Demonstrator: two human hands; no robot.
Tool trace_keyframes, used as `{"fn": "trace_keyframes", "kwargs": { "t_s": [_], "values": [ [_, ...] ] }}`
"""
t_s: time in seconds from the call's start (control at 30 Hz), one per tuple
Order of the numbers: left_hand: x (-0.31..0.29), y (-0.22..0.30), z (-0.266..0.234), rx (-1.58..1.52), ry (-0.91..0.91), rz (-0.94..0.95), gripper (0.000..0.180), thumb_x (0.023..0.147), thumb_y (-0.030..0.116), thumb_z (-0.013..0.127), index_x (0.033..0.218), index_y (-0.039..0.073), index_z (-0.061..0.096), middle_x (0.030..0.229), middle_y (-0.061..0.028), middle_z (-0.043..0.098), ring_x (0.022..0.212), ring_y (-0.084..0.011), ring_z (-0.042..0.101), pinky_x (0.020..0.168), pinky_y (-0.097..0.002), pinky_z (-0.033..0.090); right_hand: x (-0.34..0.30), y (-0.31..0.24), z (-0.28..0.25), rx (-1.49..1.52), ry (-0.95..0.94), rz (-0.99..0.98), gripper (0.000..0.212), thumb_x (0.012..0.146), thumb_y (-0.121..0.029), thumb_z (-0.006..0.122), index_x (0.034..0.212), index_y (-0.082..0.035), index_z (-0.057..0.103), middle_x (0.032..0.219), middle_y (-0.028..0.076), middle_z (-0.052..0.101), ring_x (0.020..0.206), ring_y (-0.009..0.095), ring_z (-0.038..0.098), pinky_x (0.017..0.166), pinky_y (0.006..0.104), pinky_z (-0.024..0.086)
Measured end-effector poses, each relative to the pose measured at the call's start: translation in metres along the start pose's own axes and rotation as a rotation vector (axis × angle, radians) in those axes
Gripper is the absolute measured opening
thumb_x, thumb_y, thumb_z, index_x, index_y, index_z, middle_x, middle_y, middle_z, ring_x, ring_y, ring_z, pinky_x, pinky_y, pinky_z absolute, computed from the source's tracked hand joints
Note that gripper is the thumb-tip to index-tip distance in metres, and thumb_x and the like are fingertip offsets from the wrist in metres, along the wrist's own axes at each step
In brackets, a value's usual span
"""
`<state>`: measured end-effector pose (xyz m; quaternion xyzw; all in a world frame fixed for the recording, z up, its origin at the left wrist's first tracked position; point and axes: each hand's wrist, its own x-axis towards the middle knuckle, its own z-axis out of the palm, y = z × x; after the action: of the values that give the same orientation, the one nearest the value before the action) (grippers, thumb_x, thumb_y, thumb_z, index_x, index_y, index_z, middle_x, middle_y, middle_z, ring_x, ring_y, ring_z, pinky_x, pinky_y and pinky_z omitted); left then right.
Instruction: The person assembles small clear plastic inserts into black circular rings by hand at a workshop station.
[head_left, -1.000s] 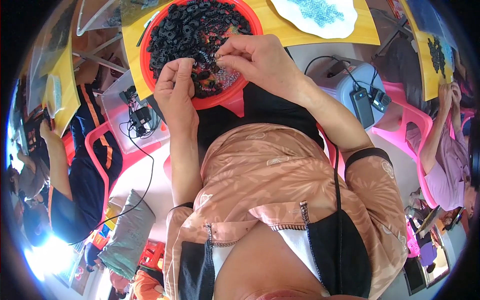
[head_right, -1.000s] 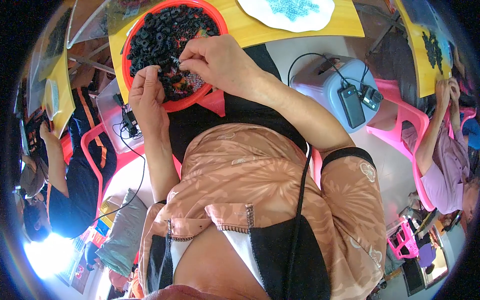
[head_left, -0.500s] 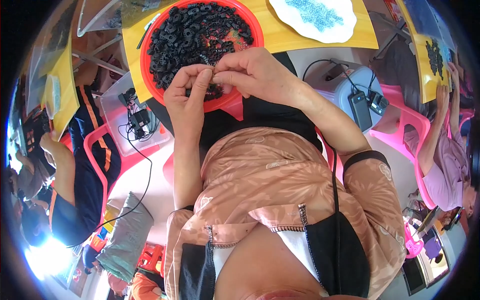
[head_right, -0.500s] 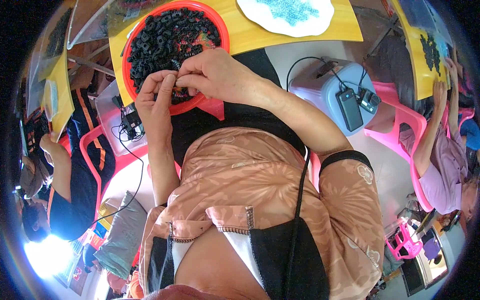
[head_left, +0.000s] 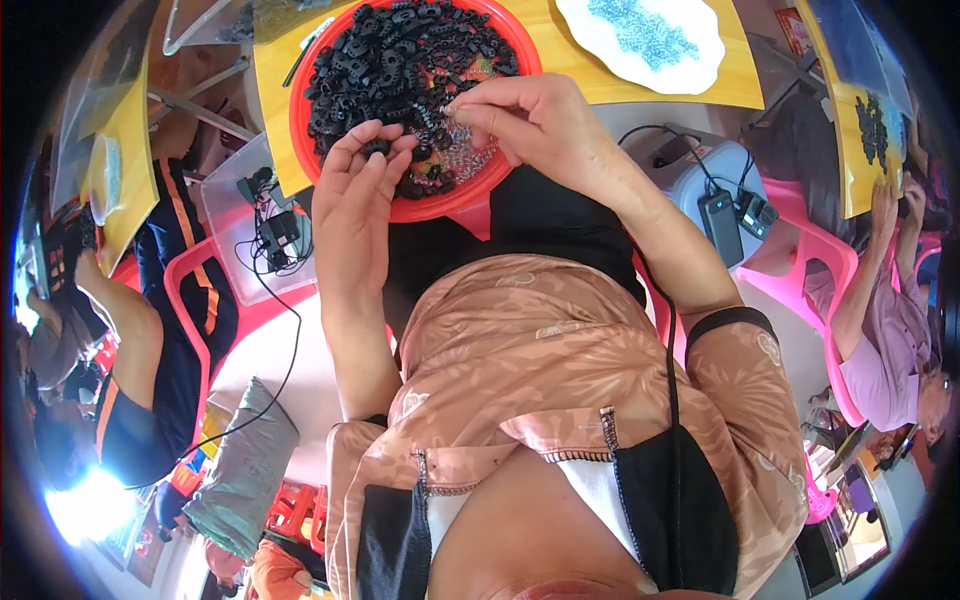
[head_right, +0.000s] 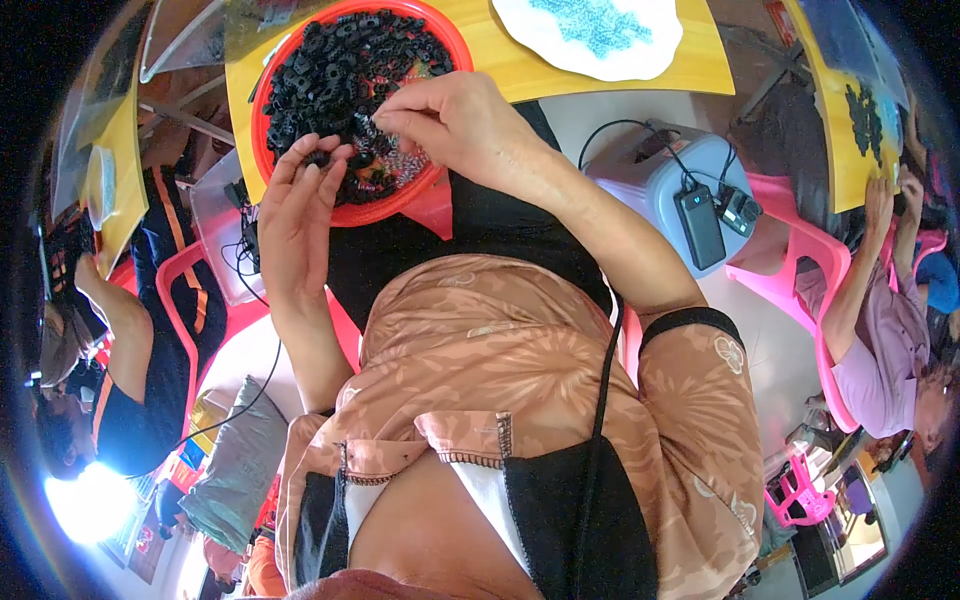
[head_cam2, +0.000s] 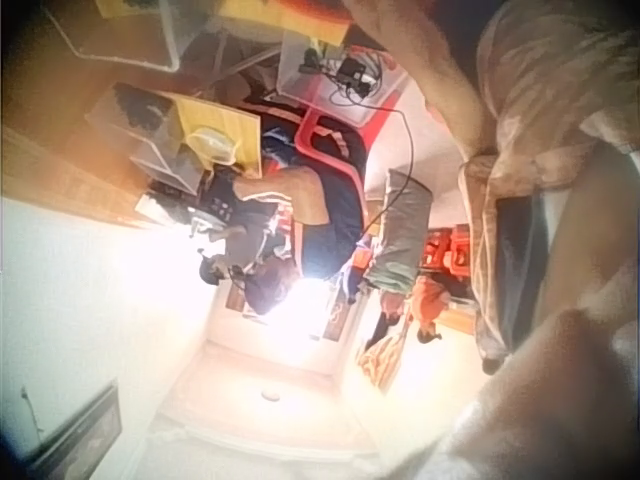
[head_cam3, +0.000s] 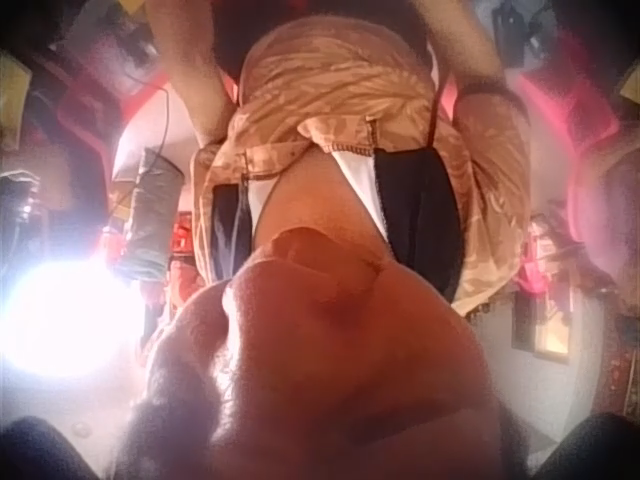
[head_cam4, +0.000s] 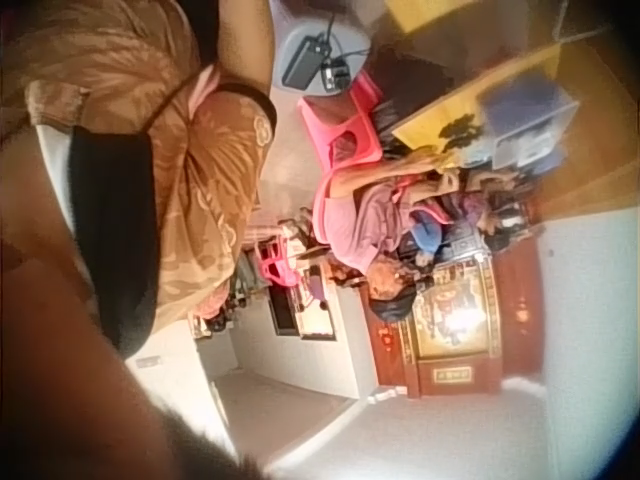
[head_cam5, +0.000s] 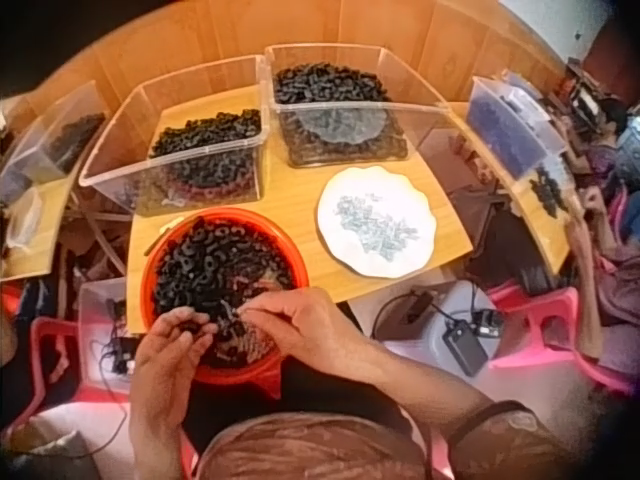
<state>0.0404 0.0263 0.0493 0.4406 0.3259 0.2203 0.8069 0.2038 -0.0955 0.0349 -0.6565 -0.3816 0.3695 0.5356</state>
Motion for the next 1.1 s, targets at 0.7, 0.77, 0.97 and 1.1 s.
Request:
{"fn": "trace_keyframes", "kwargs": {
  "t_s": [0.7, 0.77, 0.97, 1.1],
  "values": [
    [-0.001, -0.016, -0.006, -0.059, 0.006, -0.002, 0.026, 0.088, 0.003, 0.063, 0.113, -0.001, 0.063, 0.096, -0.0072, 0.067, 0.08, -0.0105, 0.063, 0.072, -0.0194, 0.051, -0.006, -0.019, 0.018, -0.196, 0.039, -0.25, 0.013, 0.084, -0.013, 0.063, 0.089, -0.001, 0.067, 0.075, 0.014, 0.066, 0.068, 0.03, 0.065, 0.06, 0.0326, 0.052],
    [-0.002, -0.018, -0.004, -0.048, 0.006, 0.015, 0.025, 0.087, 0.003, 0.063, 0.112, -0.001, 0.063, 0.093, -0.0052, 0.066, 0.077, -0.0094, 0.062, 0.071, -0.0196, 0.05, -0.006, -0.021, 0.019, -0.27, 0.051, -0.304, 0.011, 0.082, -0.011, 0.064, 0.086, -0.001, 0.066, 0.075, 0.015, 0.065, 0.069, 0.033, 0.064, 0.061, 0.0347, 0.051],
    [-0.009, -0.017, -0.004, 0.266, -0.006, 0.133, 0.023, 0.086, 0.002, 0.064, 0.109, -0.001, 0.064, 0.089, -0.0039, 0.066, 0.076, -0.008, 0.06, 0.07, -0.0203, 0.048, -0.01, -0.019, 0.02, -0.275, -0.024, -0.245, 0.012, 0.082, -0.012, 0.064, 0.087, -0.002, 0.066, 0.076, 0.014, 0.065, 0.069, 0.028, 0.066, 0.062, 0.0343, 0.051],
    [-0.008, -0.017, -0.02, 0.136, -0.18, -0.034, 0.02, 0.088, 0.005, 0.063, 0.107, -0.001, 0.064, 0.086, -0.0045, 0.066, 0.072, -0.0087, 0.06, 0.067, -0.0211, 0.048, -0.013, -0.03, 0.013, -0.071, -0.149, 0.067, 0.01, 0.083, -0.009, 0.065, 0.086, 0.0, 0.066, 0.077, 0.011, 0.068, 0.069, 0.018, 0.068, 0.063, 0.0294, 0.052]
  ]
}}
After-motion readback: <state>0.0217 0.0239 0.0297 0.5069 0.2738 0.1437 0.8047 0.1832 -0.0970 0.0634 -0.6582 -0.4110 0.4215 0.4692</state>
